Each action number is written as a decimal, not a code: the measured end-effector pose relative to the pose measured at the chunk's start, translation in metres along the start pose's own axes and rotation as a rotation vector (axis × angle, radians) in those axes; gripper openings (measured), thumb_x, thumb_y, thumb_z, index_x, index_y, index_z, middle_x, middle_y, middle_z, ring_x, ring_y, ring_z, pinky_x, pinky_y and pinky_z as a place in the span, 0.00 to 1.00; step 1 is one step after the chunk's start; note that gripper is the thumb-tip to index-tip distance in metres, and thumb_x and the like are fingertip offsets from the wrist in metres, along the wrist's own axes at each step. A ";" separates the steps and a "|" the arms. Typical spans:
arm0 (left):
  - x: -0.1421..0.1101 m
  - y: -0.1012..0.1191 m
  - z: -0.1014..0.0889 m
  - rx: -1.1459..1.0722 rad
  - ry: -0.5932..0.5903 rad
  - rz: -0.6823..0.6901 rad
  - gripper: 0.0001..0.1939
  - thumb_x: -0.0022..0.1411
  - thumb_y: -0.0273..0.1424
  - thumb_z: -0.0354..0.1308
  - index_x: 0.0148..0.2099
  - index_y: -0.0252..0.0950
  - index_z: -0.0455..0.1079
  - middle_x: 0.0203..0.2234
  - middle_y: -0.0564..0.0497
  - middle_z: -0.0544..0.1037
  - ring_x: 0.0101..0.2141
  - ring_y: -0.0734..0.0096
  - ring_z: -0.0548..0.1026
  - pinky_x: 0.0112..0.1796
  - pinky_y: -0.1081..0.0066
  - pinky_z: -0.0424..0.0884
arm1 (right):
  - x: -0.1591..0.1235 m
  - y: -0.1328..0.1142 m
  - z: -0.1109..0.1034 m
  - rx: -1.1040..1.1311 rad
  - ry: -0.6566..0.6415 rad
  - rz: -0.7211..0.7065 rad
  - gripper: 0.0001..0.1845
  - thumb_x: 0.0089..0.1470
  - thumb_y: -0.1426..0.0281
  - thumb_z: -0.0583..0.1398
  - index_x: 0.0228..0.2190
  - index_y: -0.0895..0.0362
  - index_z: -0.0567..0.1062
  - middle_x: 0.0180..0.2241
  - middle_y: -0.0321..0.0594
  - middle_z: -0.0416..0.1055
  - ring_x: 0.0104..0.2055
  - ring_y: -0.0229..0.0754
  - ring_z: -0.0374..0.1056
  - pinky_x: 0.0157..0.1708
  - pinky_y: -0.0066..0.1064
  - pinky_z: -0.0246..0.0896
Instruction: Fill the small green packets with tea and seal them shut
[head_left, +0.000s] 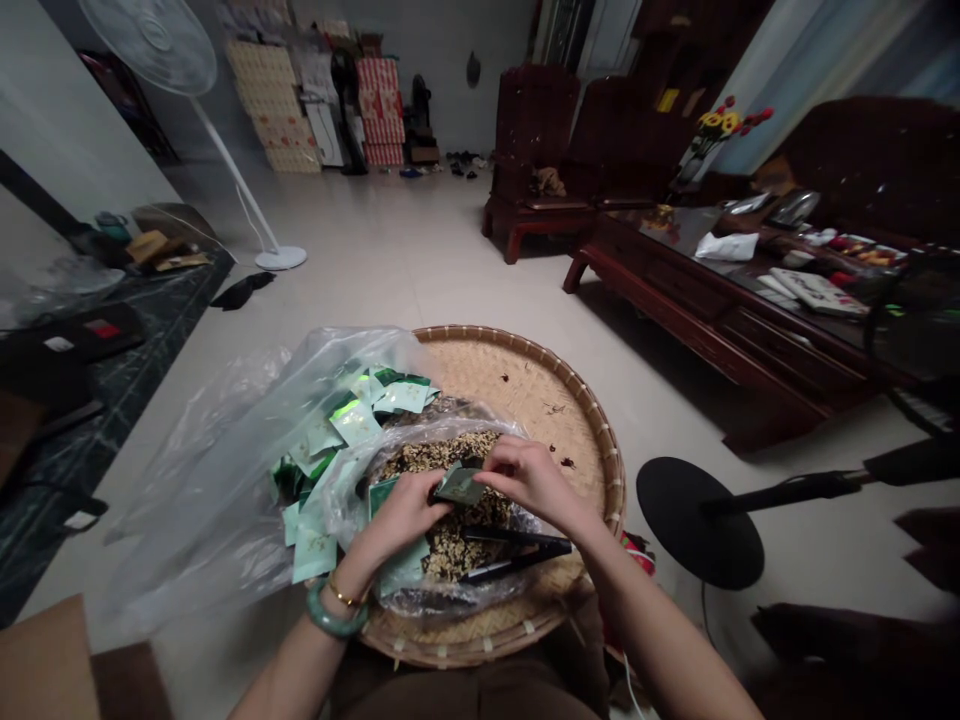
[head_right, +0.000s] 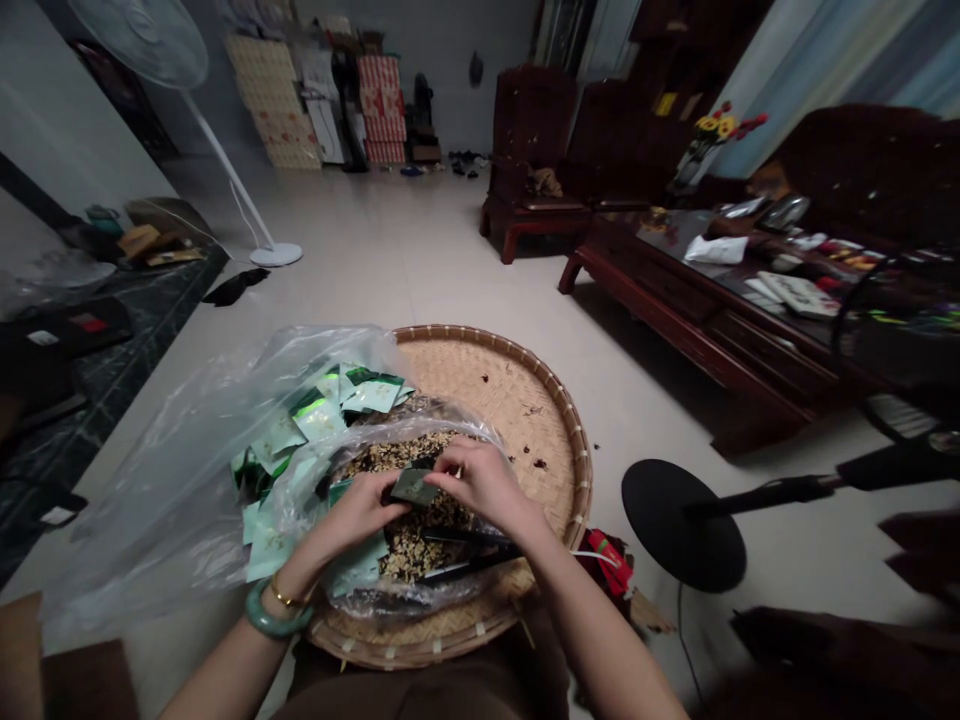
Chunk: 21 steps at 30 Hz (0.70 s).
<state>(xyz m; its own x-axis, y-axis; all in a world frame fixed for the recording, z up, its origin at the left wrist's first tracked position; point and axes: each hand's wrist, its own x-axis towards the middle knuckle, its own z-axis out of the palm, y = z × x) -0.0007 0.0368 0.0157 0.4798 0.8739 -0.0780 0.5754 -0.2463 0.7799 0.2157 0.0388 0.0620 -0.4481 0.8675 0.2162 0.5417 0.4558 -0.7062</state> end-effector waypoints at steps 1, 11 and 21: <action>0.000 0.000 0.001 -0.013 0.000 -0.003 0.10 0.50 0.25 0.57 0.36 0.35 0.75 0.28 0.52 0.78 0.29 0.66 0.72 0.32 0.72 0.62 | -0.001 -0.001 0.001 -0.016 -0.025 -0.009 0.10 0.55 0.64 0.62 0.28 0.57 0.77 0.29 0.38 0.71 0.32 0.39 0.66 0.31 0.29 0.60; -0.003 -0.001 0.013 -0.094 -0.029 -0.006 0.10 0.49 0.26 0.56 0.35 0.34 0.75 0.27 0.53 0.77 0.29 0.69 0.70 0.31 0.73 0.62 | 0.000 -0.004 0.010 -0.166 -0.247 -0.030 0.14 0.59 0.64 0.58 0.27 0.58 0.77 0.31 0.39 0.68 0.35 0.39 0.64 0.34 0.30 0.58; 0.000 0.010 0.011 -0.425 -0.029 -0.085 0.17 0.45 0.33 0.66 0.40 0.34 0.74 0.30 0.52 0.76 0.30 0.69 0.70 0.32 0.72 0.66 | 0.003 -0.005 -0.001 0.019 -0.138 0.002 0.02 0.52 0.73 0.63 0.28 0.56 0.78 0.28 0.36 0.72 0.30 0.36 0.68 0.31 0.27 0.61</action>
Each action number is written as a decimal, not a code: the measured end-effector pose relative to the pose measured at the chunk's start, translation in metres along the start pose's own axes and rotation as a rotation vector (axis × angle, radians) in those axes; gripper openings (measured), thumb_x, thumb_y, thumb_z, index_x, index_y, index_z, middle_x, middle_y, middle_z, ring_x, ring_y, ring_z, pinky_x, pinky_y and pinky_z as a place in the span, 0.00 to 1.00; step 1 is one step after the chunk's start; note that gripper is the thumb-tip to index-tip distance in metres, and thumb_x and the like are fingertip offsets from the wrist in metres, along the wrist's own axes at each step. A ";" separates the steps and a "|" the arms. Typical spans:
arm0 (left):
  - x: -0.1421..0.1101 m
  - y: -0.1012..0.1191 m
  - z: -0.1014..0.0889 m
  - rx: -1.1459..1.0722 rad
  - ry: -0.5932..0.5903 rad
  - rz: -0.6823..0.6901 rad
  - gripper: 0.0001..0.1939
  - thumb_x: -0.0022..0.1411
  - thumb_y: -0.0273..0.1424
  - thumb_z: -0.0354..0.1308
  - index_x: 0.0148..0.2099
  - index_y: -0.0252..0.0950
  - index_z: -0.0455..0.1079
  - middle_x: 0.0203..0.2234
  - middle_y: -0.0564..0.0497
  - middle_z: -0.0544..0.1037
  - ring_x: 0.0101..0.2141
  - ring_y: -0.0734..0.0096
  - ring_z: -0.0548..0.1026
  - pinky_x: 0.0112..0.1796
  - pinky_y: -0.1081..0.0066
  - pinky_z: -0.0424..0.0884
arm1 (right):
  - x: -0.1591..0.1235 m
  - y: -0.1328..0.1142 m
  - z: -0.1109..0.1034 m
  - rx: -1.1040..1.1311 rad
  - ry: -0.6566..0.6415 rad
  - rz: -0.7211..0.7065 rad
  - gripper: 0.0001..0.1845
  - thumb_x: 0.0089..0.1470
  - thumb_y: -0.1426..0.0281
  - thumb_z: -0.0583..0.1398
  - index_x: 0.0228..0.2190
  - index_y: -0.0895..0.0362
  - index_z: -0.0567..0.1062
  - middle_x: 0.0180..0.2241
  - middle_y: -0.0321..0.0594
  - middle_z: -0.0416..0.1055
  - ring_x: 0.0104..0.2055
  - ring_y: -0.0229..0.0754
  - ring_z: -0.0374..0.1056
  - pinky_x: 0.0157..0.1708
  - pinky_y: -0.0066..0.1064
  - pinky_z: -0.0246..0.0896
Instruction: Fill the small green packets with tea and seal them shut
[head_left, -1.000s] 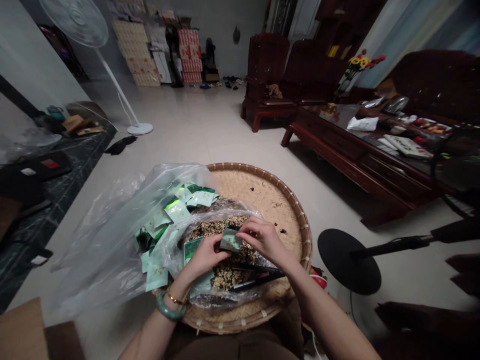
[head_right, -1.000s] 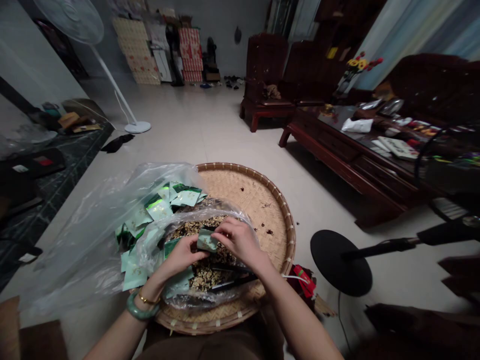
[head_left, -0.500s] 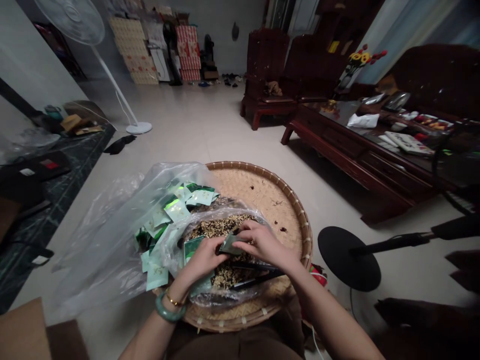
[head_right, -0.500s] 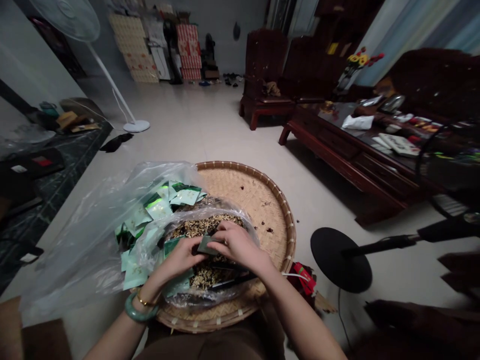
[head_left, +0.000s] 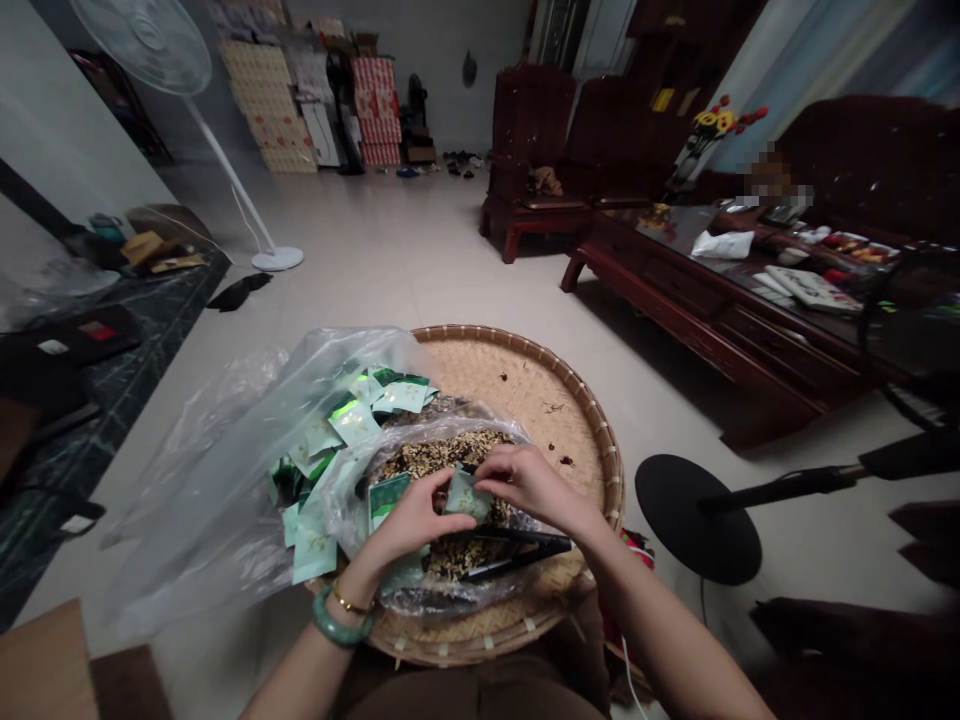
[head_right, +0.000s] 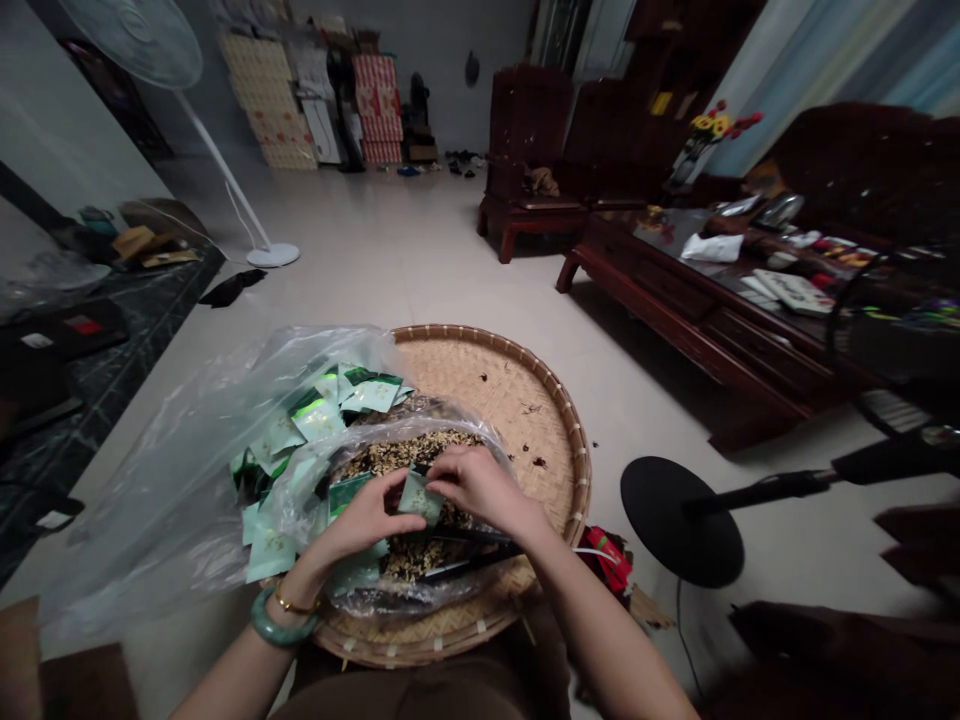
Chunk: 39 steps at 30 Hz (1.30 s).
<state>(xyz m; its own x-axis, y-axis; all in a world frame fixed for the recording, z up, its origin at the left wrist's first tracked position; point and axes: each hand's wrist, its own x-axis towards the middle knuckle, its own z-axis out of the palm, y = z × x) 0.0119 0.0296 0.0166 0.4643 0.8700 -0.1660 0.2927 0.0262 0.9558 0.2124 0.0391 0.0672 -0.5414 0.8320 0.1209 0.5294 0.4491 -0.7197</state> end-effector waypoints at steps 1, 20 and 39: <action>0.001 0.003 -0.001 -0.032 0.015 -0.003 0.15 0.46 0.35 0.65 0.38 0.33 0.74 0.29 0.53 0.76 0.29 0.70 0.70 0.31 0.73 0.65 | 0.001 0.001 0.002 0.031 -0.003 0.002 0.02 0.52 0.73 0.64 0.28 0.56 0.78 0.28 0.35 0.73 0.30 0.36 0.68 0.32 0.28 0.61; 0.005 -0.007 0.010 -0.565 0.048 -0.249 0.19 0.41 0.35 0.71 0.35 0.29 0.74 0.26 0.47 0.80 0.27 0.68 0.77 0.32 0.70 0.71 | 0.014 0.021 0.043 0.479 0.269 0.320 0.07 0.43 0.67 0.66 0.27 0.58 0.78 0.24 0.36 0.74 0.25 0.36 0.67 0.26 0.27 0.61; 0.009 -0.006 -0.003 -0.694 0.244 -0.244 0.23 0.41 0.34 0.72 0.40 0.28 0.74 0.30 0.45 0.81 0.27 0.69 0.77 0.30 0.73 0.73 | -0.078 0.030 0.059 -0.493 -0.322 0.215 0.33 0.43 0.69 0.67 0.52 0.59 0.68 0.46 0.51 0.68 0.46 0.57 0.63 0.43 0.46 0.62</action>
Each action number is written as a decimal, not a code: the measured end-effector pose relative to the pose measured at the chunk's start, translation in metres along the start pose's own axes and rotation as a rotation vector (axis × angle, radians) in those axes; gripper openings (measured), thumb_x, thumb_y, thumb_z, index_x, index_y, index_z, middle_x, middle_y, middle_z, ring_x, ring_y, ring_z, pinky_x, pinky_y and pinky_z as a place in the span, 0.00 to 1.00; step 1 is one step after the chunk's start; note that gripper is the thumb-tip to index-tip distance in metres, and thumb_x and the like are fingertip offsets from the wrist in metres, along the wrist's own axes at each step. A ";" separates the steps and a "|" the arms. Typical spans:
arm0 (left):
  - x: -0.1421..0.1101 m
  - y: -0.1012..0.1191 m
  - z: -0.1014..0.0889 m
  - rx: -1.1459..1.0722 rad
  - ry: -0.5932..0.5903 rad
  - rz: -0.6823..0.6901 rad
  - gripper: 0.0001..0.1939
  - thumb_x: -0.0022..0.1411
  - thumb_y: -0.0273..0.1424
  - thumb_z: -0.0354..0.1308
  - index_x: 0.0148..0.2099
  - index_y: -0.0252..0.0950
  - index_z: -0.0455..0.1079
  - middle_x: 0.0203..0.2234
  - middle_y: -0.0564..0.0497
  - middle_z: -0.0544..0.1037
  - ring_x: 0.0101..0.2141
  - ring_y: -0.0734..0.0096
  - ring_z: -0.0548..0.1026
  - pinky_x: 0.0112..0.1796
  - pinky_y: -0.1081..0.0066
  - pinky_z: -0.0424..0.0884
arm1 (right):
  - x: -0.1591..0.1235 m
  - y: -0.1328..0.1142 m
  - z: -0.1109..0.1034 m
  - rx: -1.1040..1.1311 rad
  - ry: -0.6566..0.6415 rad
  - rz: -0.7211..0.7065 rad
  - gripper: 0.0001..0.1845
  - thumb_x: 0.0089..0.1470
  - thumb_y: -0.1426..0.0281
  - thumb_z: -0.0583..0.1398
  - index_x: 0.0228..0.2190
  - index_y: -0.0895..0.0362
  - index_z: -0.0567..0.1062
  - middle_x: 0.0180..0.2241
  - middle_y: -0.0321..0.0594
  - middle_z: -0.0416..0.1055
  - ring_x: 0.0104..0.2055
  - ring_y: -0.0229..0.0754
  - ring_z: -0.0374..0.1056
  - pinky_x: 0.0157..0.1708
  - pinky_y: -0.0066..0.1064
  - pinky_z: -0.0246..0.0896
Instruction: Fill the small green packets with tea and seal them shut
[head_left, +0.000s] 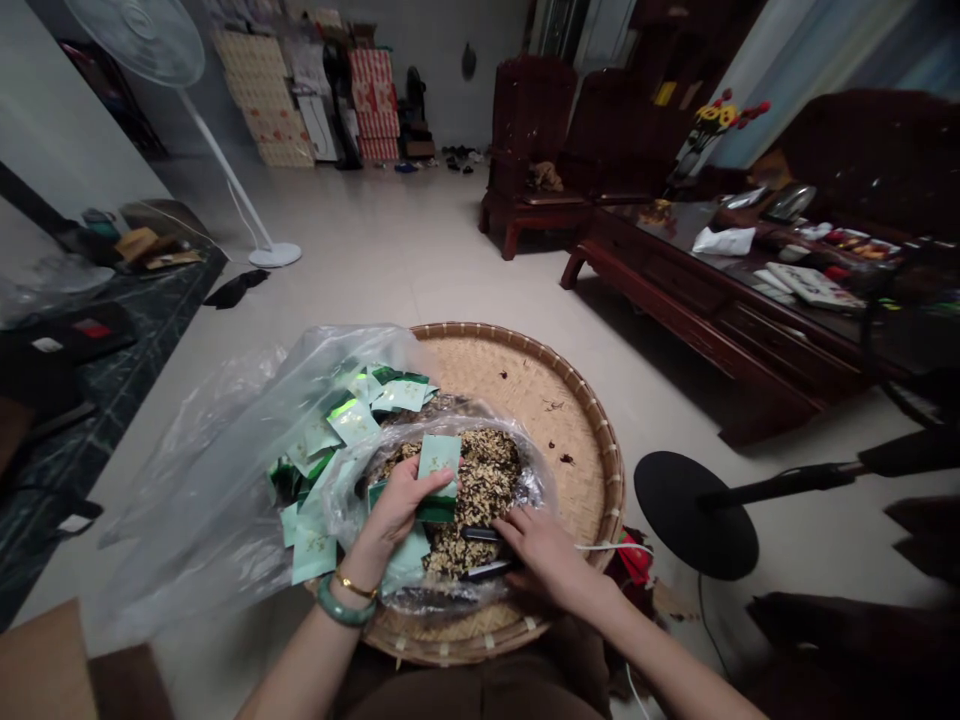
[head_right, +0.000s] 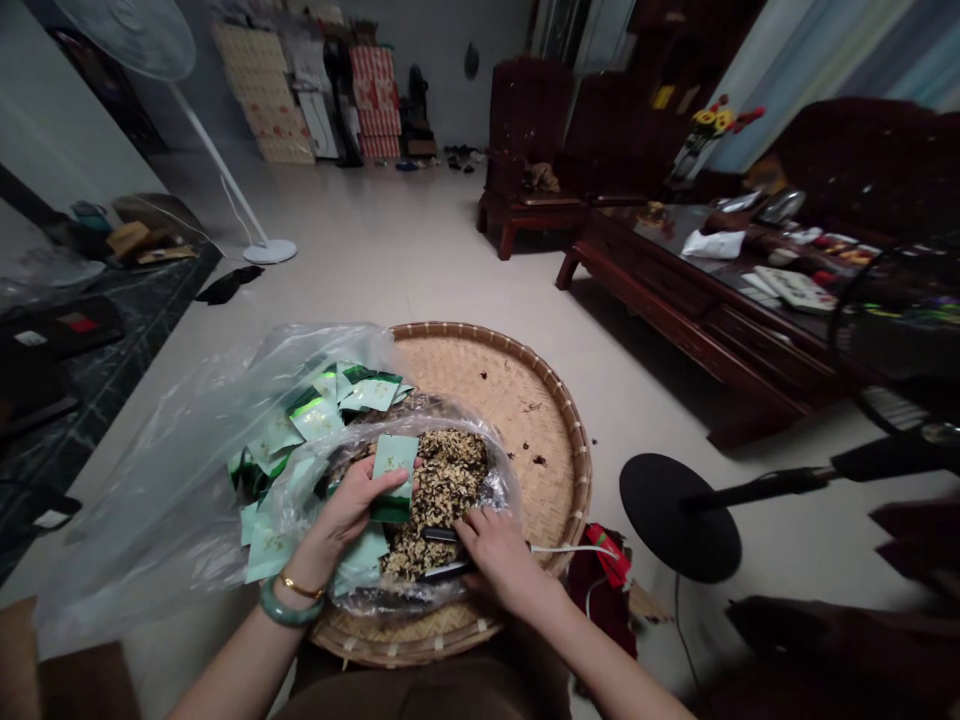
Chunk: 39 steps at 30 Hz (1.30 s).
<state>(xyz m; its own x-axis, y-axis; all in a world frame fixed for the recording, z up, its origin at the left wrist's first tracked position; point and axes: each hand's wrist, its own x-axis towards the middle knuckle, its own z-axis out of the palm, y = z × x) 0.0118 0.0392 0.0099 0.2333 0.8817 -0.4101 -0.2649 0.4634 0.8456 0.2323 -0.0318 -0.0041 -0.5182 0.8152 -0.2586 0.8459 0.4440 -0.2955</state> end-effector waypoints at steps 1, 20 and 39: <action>-0.001 0.000 0.000 -0.012 -0.007 -0.007 0.24 0.41 0.34 0.72 0.40 0.28 0.74 0.30 0.45 0.81 0.27 0.70 0.77 0.30 0.73 0.73 | 0.000 0.000 0.002 0.007 0.001 -0.009 0.31 0.44 0.68 0.66 0.51 0.59 0.68 0.46 0.51 0.67 0.46 0.56 0.63 0.43 0.45 0.62; -0.013 0.000 0.008 0.109 -0.037 0.015 0.26 0.37 0.34 0.73 0.39 0.31 0.70 0.35 0.44 0.81 0.27 0.68 0.78 0.29 0.71 0.73 | 0.005 0.036 -0.030 0.666 0.421 0.068 0.28 0.52 0.60 0.61 0.53 0.57 0.69 0.50 0.51 0.72 0.50 0.54 0.69 0.49 0.49 0.64; -0.008 -0.015 0.015 0.552 -0.091 0.257 0.18 0.42 0.34 0.67 0.37 0.30 0.76 0.33 0.46 0.81 0.34 0.59 0.76 0.39 0.64 0.71 | 0.029 -0.001 -0.086 0.516 0.212 -0.049 0.20 0.52 0.63 0.62 0.47 0.54 0.75 0.41 0.42 0.78 0.38 0.48 0.75 0.36 0.33 0.65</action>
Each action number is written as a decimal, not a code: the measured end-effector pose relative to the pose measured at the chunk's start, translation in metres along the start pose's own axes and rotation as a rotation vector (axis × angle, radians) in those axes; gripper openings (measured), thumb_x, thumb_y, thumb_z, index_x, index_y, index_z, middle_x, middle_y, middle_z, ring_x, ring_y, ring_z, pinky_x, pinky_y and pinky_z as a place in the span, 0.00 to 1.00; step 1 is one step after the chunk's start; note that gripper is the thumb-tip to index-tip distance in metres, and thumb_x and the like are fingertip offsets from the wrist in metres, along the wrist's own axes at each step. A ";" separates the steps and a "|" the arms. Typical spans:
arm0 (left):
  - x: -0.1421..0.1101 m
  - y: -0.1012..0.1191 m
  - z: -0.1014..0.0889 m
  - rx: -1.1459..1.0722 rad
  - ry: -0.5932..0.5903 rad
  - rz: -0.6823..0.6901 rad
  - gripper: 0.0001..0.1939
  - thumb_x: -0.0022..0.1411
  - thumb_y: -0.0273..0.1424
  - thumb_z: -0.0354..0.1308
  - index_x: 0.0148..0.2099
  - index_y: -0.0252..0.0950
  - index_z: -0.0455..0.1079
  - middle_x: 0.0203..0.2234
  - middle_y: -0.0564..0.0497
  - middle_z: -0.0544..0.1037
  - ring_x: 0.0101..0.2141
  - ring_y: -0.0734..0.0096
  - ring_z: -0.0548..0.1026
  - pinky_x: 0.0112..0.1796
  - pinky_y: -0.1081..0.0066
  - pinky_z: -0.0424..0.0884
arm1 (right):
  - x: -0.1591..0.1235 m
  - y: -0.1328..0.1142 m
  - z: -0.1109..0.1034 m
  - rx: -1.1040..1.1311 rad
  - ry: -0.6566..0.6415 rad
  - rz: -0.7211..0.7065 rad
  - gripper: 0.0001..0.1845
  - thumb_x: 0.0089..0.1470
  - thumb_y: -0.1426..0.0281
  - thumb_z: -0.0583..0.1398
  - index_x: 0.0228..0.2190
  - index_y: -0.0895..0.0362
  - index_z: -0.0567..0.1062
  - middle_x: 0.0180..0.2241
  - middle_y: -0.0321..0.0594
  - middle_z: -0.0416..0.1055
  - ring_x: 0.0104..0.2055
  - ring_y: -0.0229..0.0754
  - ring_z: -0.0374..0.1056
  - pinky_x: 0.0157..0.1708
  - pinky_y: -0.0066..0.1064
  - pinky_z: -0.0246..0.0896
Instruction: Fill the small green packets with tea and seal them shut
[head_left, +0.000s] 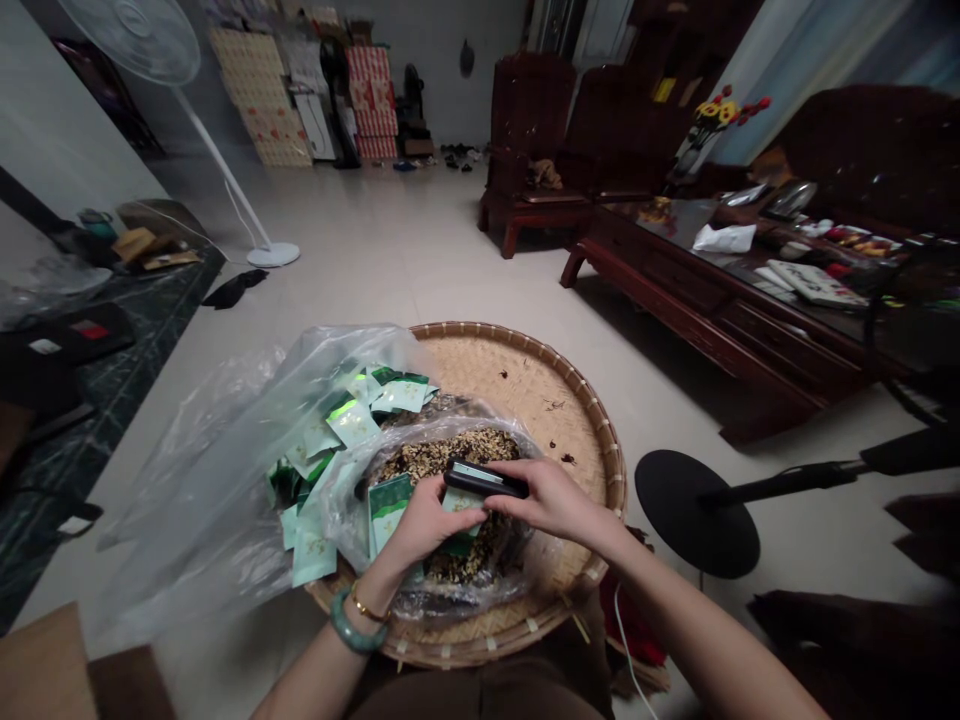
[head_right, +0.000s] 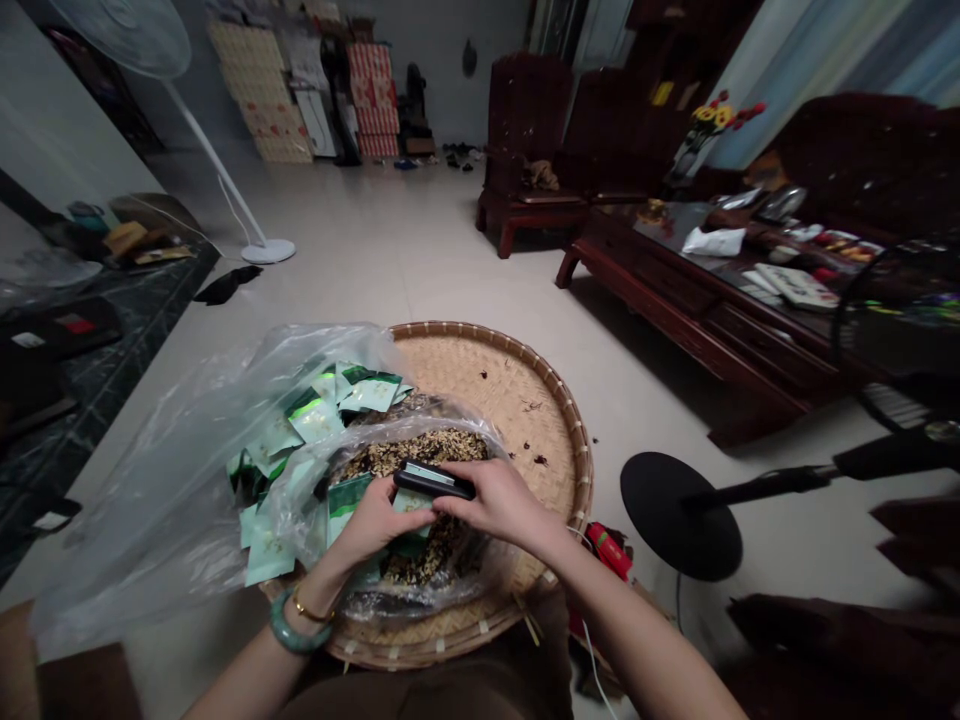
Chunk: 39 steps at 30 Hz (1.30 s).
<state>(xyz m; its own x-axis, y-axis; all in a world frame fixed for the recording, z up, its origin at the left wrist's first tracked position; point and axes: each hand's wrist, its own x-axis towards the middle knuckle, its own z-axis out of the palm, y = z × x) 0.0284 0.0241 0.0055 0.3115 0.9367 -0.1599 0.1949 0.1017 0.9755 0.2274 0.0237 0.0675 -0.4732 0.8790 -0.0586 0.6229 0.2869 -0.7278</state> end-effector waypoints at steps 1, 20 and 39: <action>0.000 0.000 0.000 -0.004 0.002 0.003 0.18 0.42 0.33 0.68 0.37 0.30 0.76 0.33 0.45 0.81 0.35 0.59 0.76 0.39 0.64 0.71 | 0.000 0.000 0.000 -0.002 0.000 0.004 0.20 0.52 0.63 0.62 0.47 0.53 0.76 0.41 0.42 0.78 0.37 0.47 0.75 0.36 0.33 0.65; 0.011 0.010 -0.005 -0.003 -0.044 -0.130 0.14 0.40 0.33 0.68 0.30 0.31 0.73 0.23 0.52 0.76 0.24 0.72 0.70 0.27 0.73 0.64 | 0.021 0.032 -0.003 0.577 -0.096 0.297 0.23 0.50 0.55 0.60 0.40 0.61 0.76 0.21 0.35 0.70 0.16 0.31 0.57 0.15 0.24 0.50; 0.009 0.011 -0.001 -0.104 -0.007 -0.115 0.15 0.41 0.33 0.67 0.32 0.31 0.74 0.25 0.50 0.77 0.25 0.71 0.70 0.29 0.72 0.65 | 0.017 0.024 0.003 0.263 -0.004 0.108 0.20 0.50 0.61 0.62 0.44 0.57 0.77 0.39 0.41 0.77 0.39 0.45 0.71 0.38 0.34 0.65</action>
<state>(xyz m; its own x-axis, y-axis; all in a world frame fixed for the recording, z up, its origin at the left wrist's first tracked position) 0.0330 0.0338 0.0153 0.2988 0.9148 -0.2719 0.1322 0.2425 0.9611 0.2322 0.0443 0.0470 -0.4156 0.8976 -0.1471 0.4868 0.0829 -0.8696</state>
